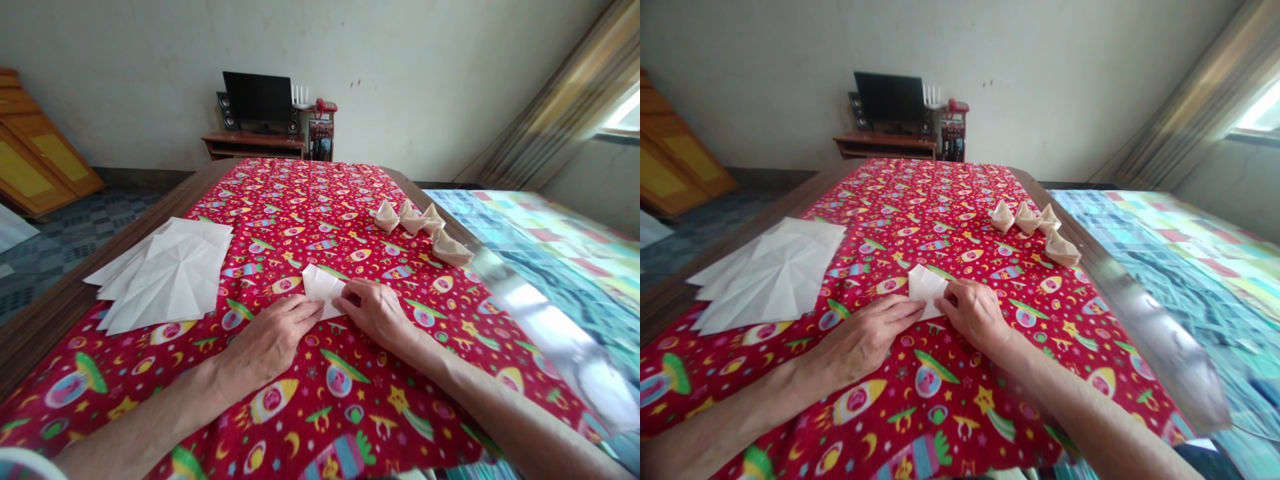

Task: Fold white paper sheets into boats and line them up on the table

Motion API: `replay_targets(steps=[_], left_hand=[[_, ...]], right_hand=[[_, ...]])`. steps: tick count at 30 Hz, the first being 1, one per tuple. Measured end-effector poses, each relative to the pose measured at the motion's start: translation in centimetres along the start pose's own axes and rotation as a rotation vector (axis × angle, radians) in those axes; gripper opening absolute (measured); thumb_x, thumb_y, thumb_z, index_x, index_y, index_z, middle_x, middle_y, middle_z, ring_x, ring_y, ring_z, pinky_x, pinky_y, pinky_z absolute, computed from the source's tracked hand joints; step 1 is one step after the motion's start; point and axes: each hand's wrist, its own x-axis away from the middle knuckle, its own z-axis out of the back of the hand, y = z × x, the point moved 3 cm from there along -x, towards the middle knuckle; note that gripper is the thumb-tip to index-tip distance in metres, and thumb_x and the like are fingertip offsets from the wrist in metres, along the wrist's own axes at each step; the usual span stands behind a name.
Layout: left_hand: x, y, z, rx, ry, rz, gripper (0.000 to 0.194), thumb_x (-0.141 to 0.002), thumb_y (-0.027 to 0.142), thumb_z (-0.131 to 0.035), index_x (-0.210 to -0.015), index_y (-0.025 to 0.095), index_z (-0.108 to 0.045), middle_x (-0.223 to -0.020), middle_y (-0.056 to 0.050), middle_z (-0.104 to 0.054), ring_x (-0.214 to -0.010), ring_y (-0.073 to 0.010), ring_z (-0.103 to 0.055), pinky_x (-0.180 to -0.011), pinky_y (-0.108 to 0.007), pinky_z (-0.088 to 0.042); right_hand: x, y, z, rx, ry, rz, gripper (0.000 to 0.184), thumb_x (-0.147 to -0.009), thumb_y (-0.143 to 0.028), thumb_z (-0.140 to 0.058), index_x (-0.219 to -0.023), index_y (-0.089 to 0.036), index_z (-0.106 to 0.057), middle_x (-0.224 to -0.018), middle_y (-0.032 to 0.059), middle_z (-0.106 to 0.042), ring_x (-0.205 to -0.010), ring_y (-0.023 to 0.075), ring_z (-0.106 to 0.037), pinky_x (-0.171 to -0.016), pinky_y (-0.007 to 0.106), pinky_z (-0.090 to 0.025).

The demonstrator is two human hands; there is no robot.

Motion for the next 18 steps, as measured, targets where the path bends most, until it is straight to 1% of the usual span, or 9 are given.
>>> replay_targets(steps=[2,6,11,13,15,16,18], left_hand=[[0.1,0.0,0.0,-0.006,-0.010,-0.001,0.042,-0.089,0.006,-0.036,-0.128,0.009,-0.049,-0.126,-0.009,-0.056,-0.118,-0.0185,-0.046,-0.104,-0.034,-0.042],[0.1,0.1,0.2,-0.037,-0.016,-0.009,0.042,-0.088,0.006,-0.037,-0.128,0.011,-0.051,-0.128,-0.008,-0.056,-0.119,-0.0185,-0.047,-0.103,-0.034,-0.043],[0.1,0.5,0.5,-0.106,-0.046,-0.030,0.042,-0.086,0.006,-0.039,-0.125,0.011,-0.053,-0.126,-0.007,-0.058,-0.117,-0.0212,-0.049,-0.102,-0.036,-0.043],[0.2,0.7,0.5,-0.122,-0.059,-0.031,0.042,-0.086,0.006,-0.040,-0.126,0.011,-0.053,-0.126,-0.007,-0.058,-0.117,-0.0221,-0.048,-0.102,-0.037,-0.043],[0.2,0.7,0.5,-0.135,-0.064,-0.021,0.043,-0.086,0.007,-0.040,-0.126,0.012,-0.052,-0.126,-0.007,-0.058,-0.117,-0.0222,-0.048,-0.102,-0.038,-0.042],[0.2,0.8,0.5,-0.140,-0.070,-0.013,0.043,-0.086,0.007,-0.040,-0.127,0.012,-0.051,-0.127,-0.007,-0.057,-0.117,-0.0222,-0.047,-0.102,-0.038,-0.042],[0.1,0.8,0.6,-0.145,-0.092,0.005,0.042,-0.087,0.008,-0.040,-0.128,0.014,-0.050,-0.127,-0.006,-0.057,-0.117,-0.0221,-0.048,-0.102,-0.038,-0.042]], right_hand=[[0.0,0.0,0.0,0.006,0.007,0.018,0.019,-0.083,-0.033,-0.058,-0.070,-0.019,-0.059,-0.066,-0.0016,-0.062,-0.056,0.0087,-0.050,-0.055,0.020,-0.029],[0.0,-0.1,0.0,0.013,0.011,0.024,0.019,-0.083,-0.033,-0.058,-0.070,-0.018,-0.058,-0.066,-0.0015,-0.061,-0.056,0.0083,-0.050,-0.055,0.020,-0.028],[0.1,-0.3,0.1,0.035,-0.005,0.025,0.018,-0.084,-0.032,-0.057,-0.072,-0.018,-0.058,-0.067,-0.0015,-0.061,-0.057,0.0086,-0.051,-0.055,0.020,-0.030],[0.1,-0.3,0.1,0.072,0.008,0.039,0.018,-0.085,-0.033,-0.057,-0.075,-0.018,-0.059,-0.070,-0.0004,-0.062,-0.060,0.0097,-0.053,-0.056,0.020,-0.032],[0.2,-0.4,0.2,0.139,0.052,0.074,0.017,-0.086,-0.032,-0.055,-0.082,-0.018,-0.062,-0.077,0.0029,-0.064,-0.067,0.0126,-0.056,-0.059,0.022,-0.037],[0.4,-0.5,0.3,0.179,0.080,0.115,0.017,-0.088,-0.031,-0.053,-0.088,-0.017,-0.063,-0.084,0.0053,-0.066,-0.074,0.0148,-0.058,-0.063,0.024,-0.040],[0.9,-1.2,0.3,0.242,0.125,0.258,0.020,-0.090,-0.026,-0.049,-0.102,-0.017,-0.063,-0.104,0.0096,-0.066,-0.093,0.0204,-0.059,-0.075,0.031,-0.044]])
